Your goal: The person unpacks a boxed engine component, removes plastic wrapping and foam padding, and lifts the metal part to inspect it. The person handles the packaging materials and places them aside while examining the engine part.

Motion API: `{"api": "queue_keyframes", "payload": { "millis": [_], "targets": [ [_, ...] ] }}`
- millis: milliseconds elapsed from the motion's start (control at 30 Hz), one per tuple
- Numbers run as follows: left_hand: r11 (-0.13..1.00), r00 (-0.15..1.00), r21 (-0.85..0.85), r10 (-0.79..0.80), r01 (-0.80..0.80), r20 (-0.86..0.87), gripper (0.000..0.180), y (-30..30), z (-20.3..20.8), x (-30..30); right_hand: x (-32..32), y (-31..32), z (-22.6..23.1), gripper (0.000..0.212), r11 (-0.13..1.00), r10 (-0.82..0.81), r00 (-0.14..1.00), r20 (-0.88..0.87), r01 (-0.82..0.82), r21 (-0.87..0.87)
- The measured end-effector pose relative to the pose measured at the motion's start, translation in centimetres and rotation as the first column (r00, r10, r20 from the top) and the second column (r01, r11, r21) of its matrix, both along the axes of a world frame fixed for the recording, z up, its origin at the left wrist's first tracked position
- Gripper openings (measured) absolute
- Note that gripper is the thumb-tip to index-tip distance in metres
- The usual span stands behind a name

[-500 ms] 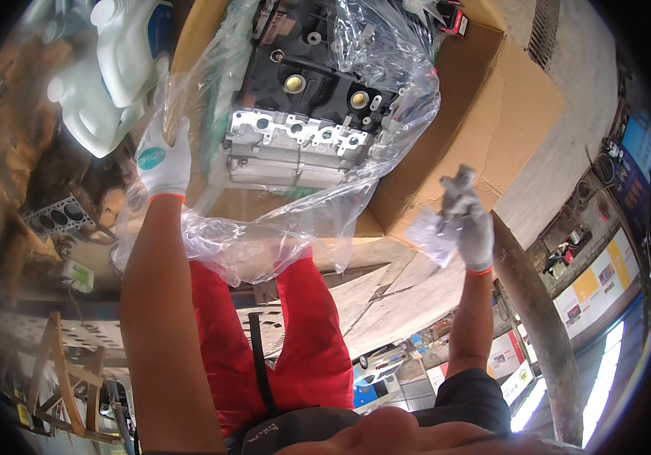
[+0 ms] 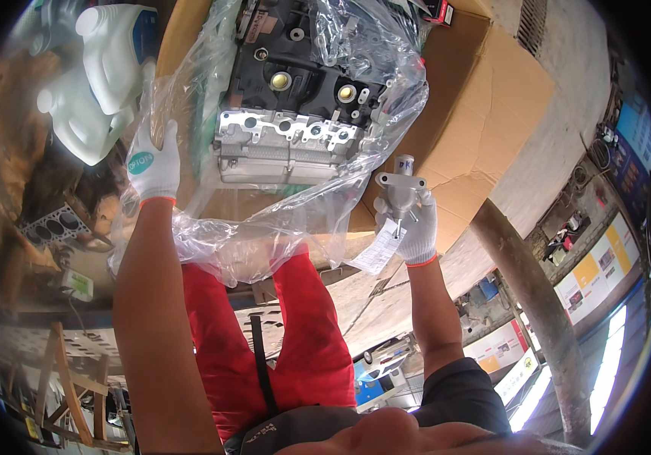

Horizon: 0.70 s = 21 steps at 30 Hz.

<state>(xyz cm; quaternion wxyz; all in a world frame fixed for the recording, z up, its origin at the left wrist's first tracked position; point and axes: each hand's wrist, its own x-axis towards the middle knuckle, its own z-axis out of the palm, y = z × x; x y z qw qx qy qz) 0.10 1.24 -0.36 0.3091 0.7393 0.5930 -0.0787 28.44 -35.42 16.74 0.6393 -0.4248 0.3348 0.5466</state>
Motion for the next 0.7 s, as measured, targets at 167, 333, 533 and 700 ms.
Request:
{"api": "queue_keyframes", "payload": {
  "millis": [167, 333, 533, 700],
  "targets": [
    [1.000, 1.000, 0.001, 0.001, -0.001, 0.014, 0.065, 0.0, 0.0, 0.1, -0.3, 2.9, 0.9, 0.093, 0.997, 0.068, 0.990, 0.125, -0.064, -0.036],
    [1.000, 0.999, 0.003, -0.020, 0.019, 0.032, 0.065, 0.0, -0.1, 0.3, -1.2, 4.9, 0.8, 0.105, 0.813, 0.577, 0.574, 0.581, -0.470, -0.343],
    [0.999, 0.997, 0.017, -0.041, 0.040, 0.072, 0.064, 0.0, -0.9, -0.1, -2.9, 5.6, 1.1, 0.109, 0.358, 0.658, -0.582, 0.478, -0.317, -0.879],
    [0.999, 0.995, 0.028, -0.031, 0.029, 0.093, 0.060, 0.0, -0.6, 0.0, -3.2, 5.9, 0.8, 0.105, 0.376, 0.627, -0.632, 0.455, -0.266, -0.888]
  ]
}}
